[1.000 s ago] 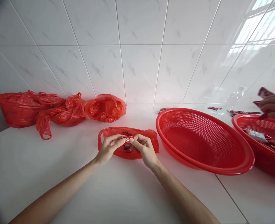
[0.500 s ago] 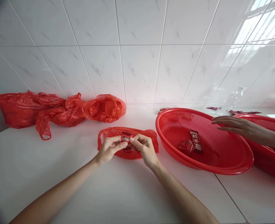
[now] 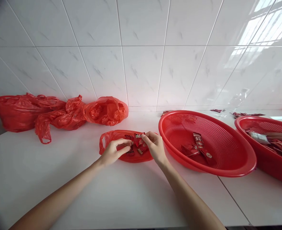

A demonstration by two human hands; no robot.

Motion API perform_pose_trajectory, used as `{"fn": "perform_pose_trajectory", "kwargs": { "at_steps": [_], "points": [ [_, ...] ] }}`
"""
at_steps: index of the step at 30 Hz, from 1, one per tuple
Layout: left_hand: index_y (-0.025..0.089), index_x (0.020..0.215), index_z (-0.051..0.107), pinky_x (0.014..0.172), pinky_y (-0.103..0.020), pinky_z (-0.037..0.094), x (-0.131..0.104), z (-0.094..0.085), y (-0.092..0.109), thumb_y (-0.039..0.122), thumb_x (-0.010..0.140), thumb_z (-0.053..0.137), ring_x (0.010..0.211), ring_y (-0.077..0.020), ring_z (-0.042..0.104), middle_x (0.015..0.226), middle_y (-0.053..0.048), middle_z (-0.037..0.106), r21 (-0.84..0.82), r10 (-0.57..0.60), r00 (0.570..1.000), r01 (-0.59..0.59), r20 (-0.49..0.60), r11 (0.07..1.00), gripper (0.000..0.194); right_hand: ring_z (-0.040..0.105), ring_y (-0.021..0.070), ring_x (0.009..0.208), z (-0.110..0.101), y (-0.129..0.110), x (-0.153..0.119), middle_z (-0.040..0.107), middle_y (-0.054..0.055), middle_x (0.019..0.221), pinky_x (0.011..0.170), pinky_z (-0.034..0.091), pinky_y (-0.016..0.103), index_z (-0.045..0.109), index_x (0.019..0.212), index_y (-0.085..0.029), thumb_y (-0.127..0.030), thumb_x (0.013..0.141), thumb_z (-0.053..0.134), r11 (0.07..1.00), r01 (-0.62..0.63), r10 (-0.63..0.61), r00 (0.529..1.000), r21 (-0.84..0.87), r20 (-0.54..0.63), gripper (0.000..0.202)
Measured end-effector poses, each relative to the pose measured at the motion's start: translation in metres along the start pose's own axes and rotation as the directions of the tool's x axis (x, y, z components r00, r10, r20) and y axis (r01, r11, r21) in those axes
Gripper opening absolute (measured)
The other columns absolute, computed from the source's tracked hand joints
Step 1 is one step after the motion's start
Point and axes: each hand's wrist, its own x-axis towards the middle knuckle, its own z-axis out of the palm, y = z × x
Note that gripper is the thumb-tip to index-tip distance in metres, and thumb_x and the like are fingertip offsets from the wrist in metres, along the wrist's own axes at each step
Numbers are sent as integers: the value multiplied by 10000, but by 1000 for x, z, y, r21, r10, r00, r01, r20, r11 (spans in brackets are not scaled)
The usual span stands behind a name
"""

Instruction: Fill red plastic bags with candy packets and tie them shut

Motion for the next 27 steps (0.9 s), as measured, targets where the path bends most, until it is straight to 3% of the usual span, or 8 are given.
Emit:
{"fn": "perform_pose_trajectory", "kwargs": {
  "at_steps": [4, 6, 8, 13, 20, 24, 27],
  "points": [
    [180, 1128, 715, 1019, -454, 510, 1, -1, -18, 200, 851, 630, 1087, -257, 655, 1146, -105, 695, 264, 104, 994, -105, 17, 959, 290, 527, 165, 602, -9, 16, 7, 621, 22, 649, 591, 400, 301, 614, 693, -187, -375, 875, 613, 932, 16, -1, 999, -361, 40, 261],
    [186, 1185, 689, 1045, -467, 493, 1, 0, -26, 165, 835, 626, 1142, -268, 627, 1208, -110, 665, 367, 146, 989, -146, 27, 919, 356, 587, 199, 700, -9, 24, 7, 678, 52, 777, 652, 433, 318, 661, 820, -183, -287, 872, 582, 849, 40, -24, 999, -526, 36, 140],
    [187, 1243, 653, 1078, -479, 469, 2, 0, -31, 160, 838, 615, 1222, -282, 582, 1277, -115, 628, 439, 181, 983, -168, 13, 883, 408, 625, 234, 845, -7, 29, 6, 706, 88, 944, 735, 460, 339, 671, 993, -183, -221, 869, 553, 783, 68, -48, 998, -619, 48, 175],
    [173, 1284, 611, 1083, -461, 468, 17, -5, -35, 113, 877, 504, 1245, -267, 573, 1293, -118, 626, 518, 231, 973, -200, 4, 831, 425, 616, 244, 970, -2, 32, 2, 684, 96, 1059, 796, 470, 333, 656, 1044, -200, -133, 853, 527, 709, 162, -99, 986, -687, 131, 240],
    [138, 1262, 630, 1084, -441, 448, 50, -15, -30, 54, 844, 446, 1251, -274, 575, 1289, -137, 643, 585, 152, 988, -139, 28, 799, 465, 595, 254, 1050, 1, 31, 1, 668, 89, 1117, 847, 460, 328, 649, 1068, -203, -93, 823, 551, 682, 271, -132, 959, -680, 250, 285],
    [188, 1196, 682, 1058, -428, 449, 54, -10, -23, 127, 798, 576, 1211, -290, 597, 1249, -103, 681, 565, 159, 977, -211, 141, 797, 416, 628, 219, 887, -2, 33, 1, 688, 68, 981, 698, 432, 282, 640, 886, -203, -128, 836, 560, 640, 203, -51, 974, -741, 223, 121],
    [230, 939, 752, 916, -385, 503, 51, -5, -18, 165, 756, 639, 955, -264, 680, 969, -51, 751, 537, 165, 958, -270, 235, 800, 225, 634, 201, 789, -5, 33, 1, 695, 70, 902, 594, 365, 258, 624, 845, -194, -161, 848, 567, 611, 113, 34, 985, -784, 169, 66]
  ]
}}
